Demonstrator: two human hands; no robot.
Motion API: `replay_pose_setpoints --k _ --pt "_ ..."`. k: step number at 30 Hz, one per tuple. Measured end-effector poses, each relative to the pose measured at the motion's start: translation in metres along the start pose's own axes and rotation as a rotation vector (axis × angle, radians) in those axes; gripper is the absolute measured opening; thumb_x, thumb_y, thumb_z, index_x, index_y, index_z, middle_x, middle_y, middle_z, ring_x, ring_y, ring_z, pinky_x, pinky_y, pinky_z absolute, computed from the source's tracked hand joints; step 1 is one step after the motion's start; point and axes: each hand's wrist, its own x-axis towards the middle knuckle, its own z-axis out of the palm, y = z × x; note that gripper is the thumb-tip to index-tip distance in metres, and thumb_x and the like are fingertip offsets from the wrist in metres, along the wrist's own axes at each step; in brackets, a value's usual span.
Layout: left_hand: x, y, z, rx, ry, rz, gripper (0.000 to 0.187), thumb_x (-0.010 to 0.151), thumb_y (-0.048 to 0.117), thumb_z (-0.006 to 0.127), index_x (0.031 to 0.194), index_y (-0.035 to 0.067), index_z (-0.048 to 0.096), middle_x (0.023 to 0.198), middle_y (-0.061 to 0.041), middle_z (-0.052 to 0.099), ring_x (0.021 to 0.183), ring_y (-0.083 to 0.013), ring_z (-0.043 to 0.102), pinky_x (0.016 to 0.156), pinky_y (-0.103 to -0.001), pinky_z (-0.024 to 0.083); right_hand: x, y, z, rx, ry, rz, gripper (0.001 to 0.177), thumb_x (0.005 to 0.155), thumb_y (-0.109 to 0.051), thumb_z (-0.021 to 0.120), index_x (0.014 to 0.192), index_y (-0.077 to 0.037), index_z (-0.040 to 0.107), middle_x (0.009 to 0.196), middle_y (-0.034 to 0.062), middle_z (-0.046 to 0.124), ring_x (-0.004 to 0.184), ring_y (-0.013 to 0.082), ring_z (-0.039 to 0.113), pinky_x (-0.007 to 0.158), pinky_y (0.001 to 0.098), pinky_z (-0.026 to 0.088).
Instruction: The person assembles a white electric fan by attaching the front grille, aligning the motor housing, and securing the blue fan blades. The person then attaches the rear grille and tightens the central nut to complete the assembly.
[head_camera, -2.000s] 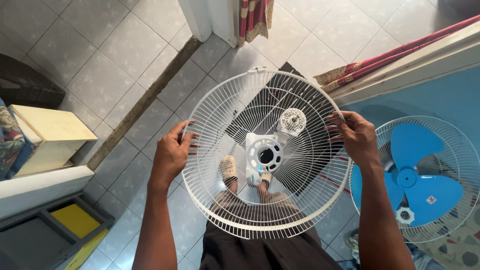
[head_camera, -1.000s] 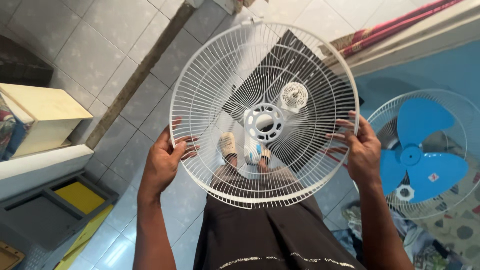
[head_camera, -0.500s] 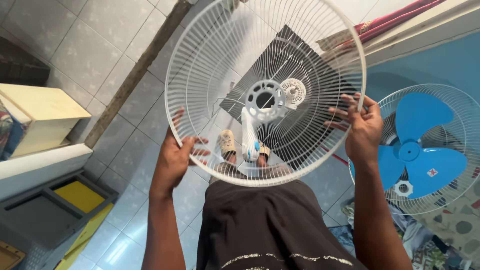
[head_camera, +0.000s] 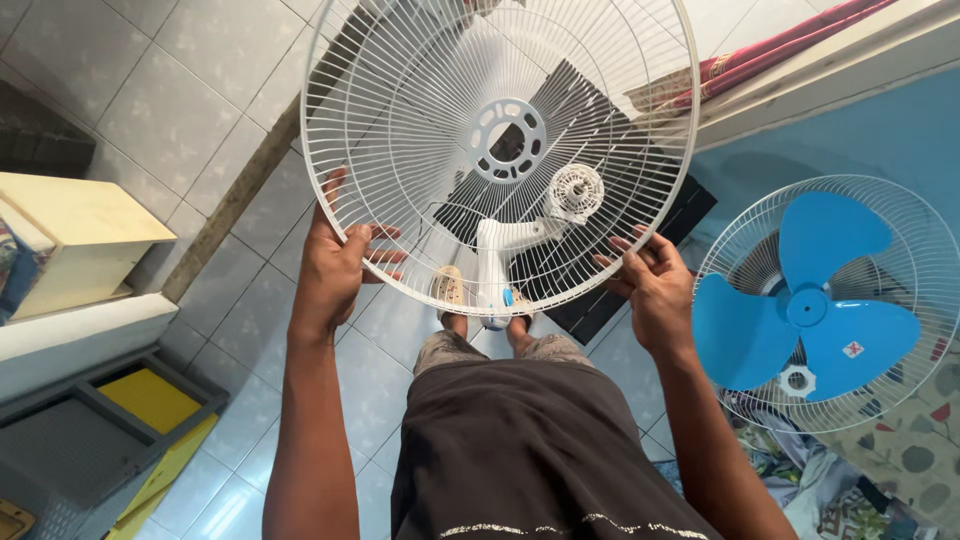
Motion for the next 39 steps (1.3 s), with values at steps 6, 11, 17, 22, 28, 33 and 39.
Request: replay_pose_setpoints --k 6,11,17,22,28,33,39 --pt "0.004 -0.017 0.004 0.0 -0.015 0.001 0.069 0.1 -0.001 0.039 0.162 0.02 0.017 0.133 -0.021 0.059 0.096 -0.0232 0.073 0.067 -0.036 0.071 0.0 0.0 0.004 -0.213 0.062 0.016 0.044 0.1 -0.004 0.059 0.14 0.001 0.04 0.11 0.0198 0.064 0.094 0.0287 0.073 0.074 0.0396 0.068" --pt "0.004 -0.028 0.005 -0.025 -0.011 0.011 0.067 0.101 -0.001 0.039 0.162 0.02 0.018 0.132 -0.022 0.059 0.096 -0.0244 0.073 0.067 -0.037 0.071 0.002 0.005 0.008 -0.278 0.06 -0.075 0.045 0.101 -0.004 0.053 0.141 0.0 0.034 0.098 0.0142 0.063 0.081 0.0233 0.073 0.066 0.0376 0.065" --pt "0.002 -0.032 0.002 -0.054 -0.006 -0.032 0.067 0.102 0.001 0.037 0.162 0.022 0.017 0.121 -0.023 0.064 0.087 -0.0248 0.075 0.063 -0.038 0.068 0.0 0.029 0.009 -0.277 0.108 -0.134 0.04 0.104 -0.005 0.052 0.141 0.001 0.038 0.102 0.0139 0.06 0.082 0.0193 0.066 0.072 0.0387 0.064" --pt "0.002 -0.037 0.003 -0.062 0.004 -0.017 0.066 0.103 0.003 0.038 0.162 0.023 0.015 0.116 -0.022 0.067 0.081 -0.025 0.077 0.061 -0.036 0.069 -0.017 0.053 0.027 0.066 0.019 0.073 0.031 0.097 -0.002 0.059 0.12 0.008 0.04 0.107 0.0152 0.056 0.091 0.0261 0.07 0.081 0.0451 0.069" --pt "0.003 -0.044 0.006 -0.078 0.019 -0.02 0.068 0.102 0.001 0.038 0.162 0.022 0.016 0.117 -0.023 0.065 0.08 -0.0254 0.076 0.06 -0.036 0.07 -0.037 0.052 0.052 0.093 0.069 0.169 0.044 0.093 0.001 0.059 0.126 0.005 0.029 0.108 0.0146 0.051 0.093 0.0302 0.071 0.08 0.0474 0.064" --pt "0.003 -0.054 0.012 -0.064 0.026 0.007 0.065 0.104 0.001 0.038 0.162 0.017 0.017 0.117 -0.023 0.066 0.08 -0.0236 0.075 0.061 -0.034 0.068 -0.043 0.052 0.06 -0.033 0.087 0.15 0.06 0.092 0.001 0.06 0.138 0.001 0.022 0.108 0.0128 0.049 0.092 0.0282 0.07 0.08 0.0446 0.065" --pt "0.005 -0.063 0.022 -0.113 -0.007 0.123 0.064 0.105 -0.002 0.036 0.163 0.015 0.016 0.131 -0.021 0.06 0.101 -0.0218 0.072 0.074 -0.035 0.067 -0.04 0.068 0.061 0.113 0.186 0.096 0.051 0.096 -0.003 0.061 0.137 -0.001 0.031 0.106 0.0122 0.053 0.088 0.0242 0.066 0.081 0.0447 0.064"
